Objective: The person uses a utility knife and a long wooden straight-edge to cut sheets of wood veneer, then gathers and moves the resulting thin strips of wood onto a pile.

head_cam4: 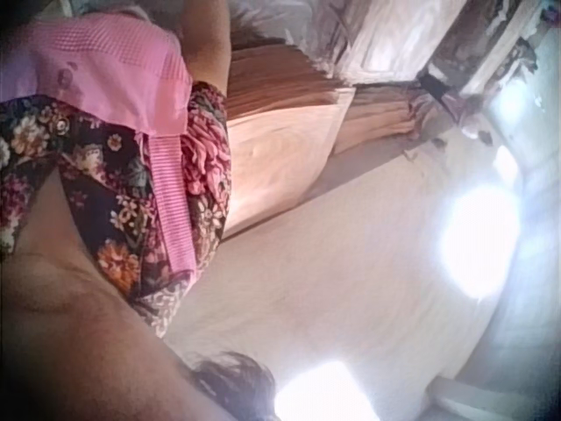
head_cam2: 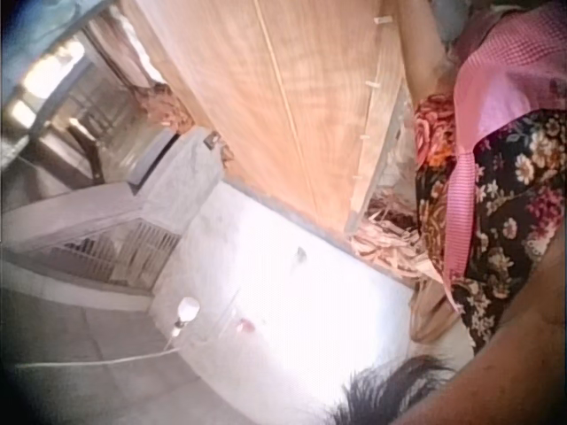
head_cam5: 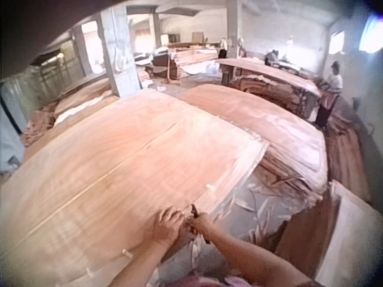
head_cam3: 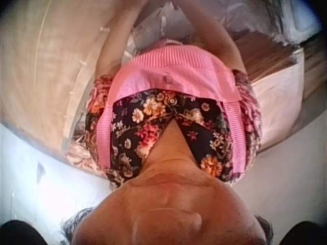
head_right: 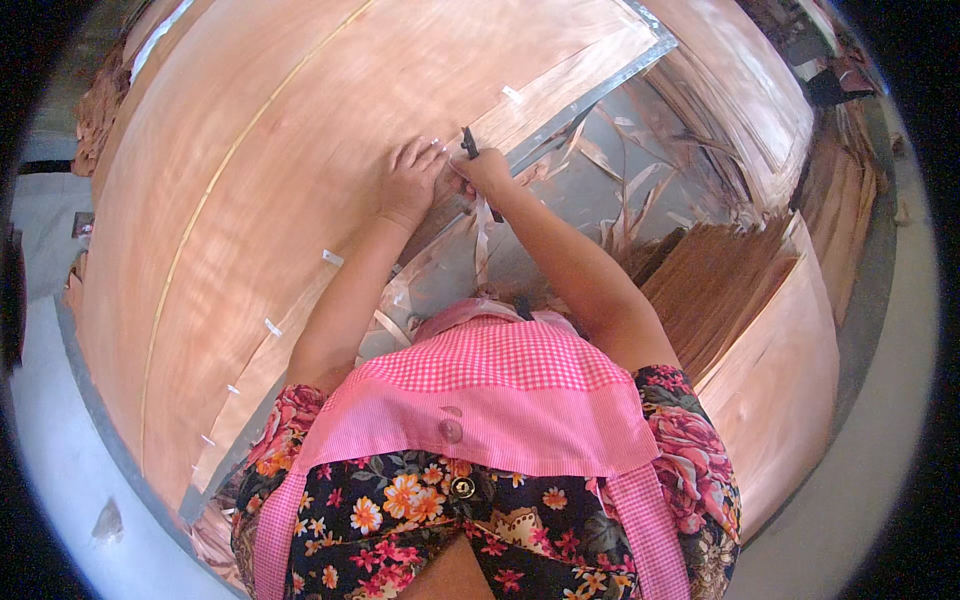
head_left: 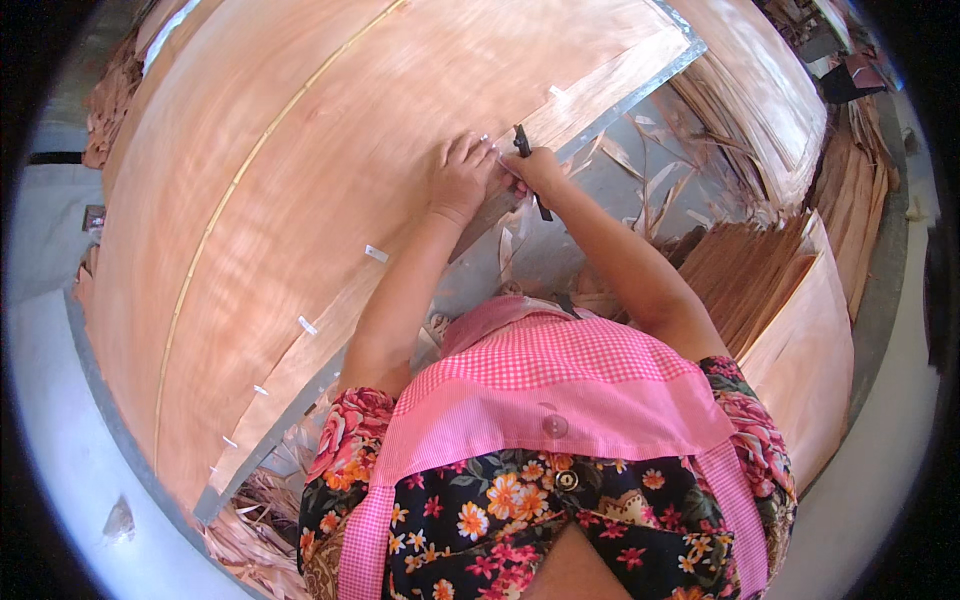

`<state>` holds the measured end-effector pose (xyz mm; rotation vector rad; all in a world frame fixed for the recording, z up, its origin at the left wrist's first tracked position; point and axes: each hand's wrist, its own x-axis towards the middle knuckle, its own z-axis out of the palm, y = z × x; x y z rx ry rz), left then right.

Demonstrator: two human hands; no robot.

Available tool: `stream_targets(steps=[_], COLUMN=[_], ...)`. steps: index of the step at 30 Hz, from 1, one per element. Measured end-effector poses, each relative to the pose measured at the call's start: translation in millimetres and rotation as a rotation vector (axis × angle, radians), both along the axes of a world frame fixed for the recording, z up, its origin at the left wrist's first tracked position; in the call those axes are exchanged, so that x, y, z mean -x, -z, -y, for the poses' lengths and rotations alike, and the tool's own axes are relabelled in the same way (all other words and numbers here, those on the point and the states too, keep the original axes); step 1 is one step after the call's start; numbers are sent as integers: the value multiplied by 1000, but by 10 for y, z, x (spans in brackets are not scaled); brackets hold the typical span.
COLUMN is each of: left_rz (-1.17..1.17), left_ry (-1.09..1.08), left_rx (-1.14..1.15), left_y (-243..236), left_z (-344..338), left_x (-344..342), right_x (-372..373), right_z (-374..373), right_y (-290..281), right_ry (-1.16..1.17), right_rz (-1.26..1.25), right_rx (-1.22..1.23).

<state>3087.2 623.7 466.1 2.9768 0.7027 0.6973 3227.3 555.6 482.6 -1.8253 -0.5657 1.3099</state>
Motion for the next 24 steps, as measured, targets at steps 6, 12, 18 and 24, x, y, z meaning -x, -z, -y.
stream_targets(steps=[6, 12, 18, 24], left_rz=[-223, -11, 124, 154], left_ry=[-63, -151, -78, -115], left_rx=[-231, 276, 181, 173], left_y=[-176, -359, -65, 19], left_z=[102, 299, 360, 315], left_x=[17, -277, -432, -489], right_x=[-426, -830, -604, -490], right_z=[-59, 240, 407, 298], right_y=[-144, -131, -1, 69], right_ry=[-518, -176, 148, 115], right_rz=[1006, 130, -53, -59], right_rx=[-17, -10, -94, -34])
